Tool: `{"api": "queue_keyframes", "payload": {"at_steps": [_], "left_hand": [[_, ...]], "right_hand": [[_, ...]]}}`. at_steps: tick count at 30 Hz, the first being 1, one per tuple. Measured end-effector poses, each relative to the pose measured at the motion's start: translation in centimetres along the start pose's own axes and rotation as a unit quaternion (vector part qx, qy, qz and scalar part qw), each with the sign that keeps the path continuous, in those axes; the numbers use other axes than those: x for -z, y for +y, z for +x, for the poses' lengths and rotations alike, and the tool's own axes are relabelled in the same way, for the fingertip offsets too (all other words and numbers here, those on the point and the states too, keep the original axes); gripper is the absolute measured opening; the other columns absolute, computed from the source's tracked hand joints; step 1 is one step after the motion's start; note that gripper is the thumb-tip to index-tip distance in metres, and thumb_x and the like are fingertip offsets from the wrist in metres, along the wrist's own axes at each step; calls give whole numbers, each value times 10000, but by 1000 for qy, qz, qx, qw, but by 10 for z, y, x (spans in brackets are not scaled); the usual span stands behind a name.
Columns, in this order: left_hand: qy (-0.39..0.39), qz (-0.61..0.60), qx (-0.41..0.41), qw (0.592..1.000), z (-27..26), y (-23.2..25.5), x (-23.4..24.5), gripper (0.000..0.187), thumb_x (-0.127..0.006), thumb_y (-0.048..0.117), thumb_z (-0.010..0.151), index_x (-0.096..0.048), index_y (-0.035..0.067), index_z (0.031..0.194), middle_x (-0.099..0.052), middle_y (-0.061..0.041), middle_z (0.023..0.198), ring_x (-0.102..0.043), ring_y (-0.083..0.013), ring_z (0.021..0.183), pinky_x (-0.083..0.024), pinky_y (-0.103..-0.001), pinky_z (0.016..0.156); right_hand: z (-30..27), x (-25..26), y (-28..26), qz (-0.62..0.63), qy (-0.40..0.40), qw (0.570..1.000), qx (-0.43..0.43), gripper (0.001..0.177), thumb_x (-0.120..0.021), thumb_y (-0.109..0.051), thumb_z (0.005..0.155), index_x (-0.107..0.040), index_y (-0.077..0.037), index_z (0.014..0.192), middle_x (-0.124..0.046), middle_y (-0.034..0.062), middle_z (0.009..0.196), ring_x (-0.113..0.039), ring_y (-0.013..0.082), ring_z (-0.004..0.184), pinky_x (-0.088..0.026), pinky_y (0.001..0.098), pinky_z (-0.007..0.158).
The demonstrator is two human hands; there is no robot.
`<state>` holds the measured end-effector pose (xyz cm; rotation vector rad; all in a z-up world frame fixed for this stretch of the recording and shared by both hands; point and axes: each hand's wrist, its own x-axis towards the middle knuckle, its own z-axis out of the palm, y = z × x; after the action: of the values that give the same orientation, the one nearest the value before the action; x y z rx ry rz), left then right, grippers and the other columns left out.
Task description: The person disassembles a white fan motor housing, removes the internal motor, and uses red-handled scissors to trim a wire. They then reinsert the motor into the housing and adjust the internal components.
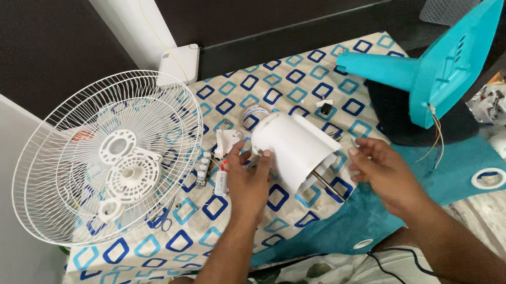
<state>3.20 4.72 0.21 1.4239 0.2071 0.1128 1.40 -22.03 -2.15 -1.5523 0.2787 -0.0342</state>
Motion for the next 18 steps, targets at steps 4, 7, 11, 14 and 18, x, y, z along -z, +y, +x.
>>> {"api": "queue_keyframes", "payload": {"at_steps": [4, 7, 11, 14, 18], "left_hand": [[11, -20, 45, 999, -18, 0, -12, 728, -737, 273, 879, -376, 84, 1482, -550, -140, 1366, -653, -225, 924, -562, -322, 666], [-3, -47, 97, 994, -31, 5, -14, 772, -743, 254, 872, -329, 131, 1512, -504, -115, 1400, -646, -206, 1041, -568, -323, 735], [-19, -28, 93, 995, -37, 17, -13, 910, -728, 246, 854, -203, 230, 1598, -485, -153, 1436, -647, -235, 1110, -571, -365, 800], [-48, 5, 70, 996, -35, 21, -11, 947, -715, 247, 873, -141, 242, 1626, -462, -181, 1481, -636, -236, 1172, -566, -367, 888], [-88, -14, 50, 995, -30, 18, -7, 879, -698, 242, 927, -155, 146, 1611, -460, -175, 1501, -578, -192, 1259, -513, -329, 1002]], "right_hand": [[25, -16, -9, -34, 2, 996, 79, 552, -563, -390, 1005, -539, -7, 1402, -649, 93, 1213, -606, 167, 1017, -504, 327, 891], [37, -28, -19, -23, -28, 998, 56, 620, -482, -492, 1013, -510, -22, 1417, -643, 68, 1300, -593, 177, 1136, -458, 357, 990], [42, -45, -26, 82, 11, 994, -66, 637, -431, -524, 1035, -495, -24, 1425, -605, 100, 1301, -551, 238, 1206, -417, 408, 1067], [43, -45, -27, 175, 42, 975, -131, 565, -452, -433, 1059, -508, 4, 1414, -625, 128, 1284, -577, 278, 1190, -423, 413, 1085], [44, -37, -30, 225, 6, 968, -111, 395, -540, -84, 989, -521, 7, 1372, -628, 157, 1258, -629, 270, 1135, -493, 440, 1046]]}}
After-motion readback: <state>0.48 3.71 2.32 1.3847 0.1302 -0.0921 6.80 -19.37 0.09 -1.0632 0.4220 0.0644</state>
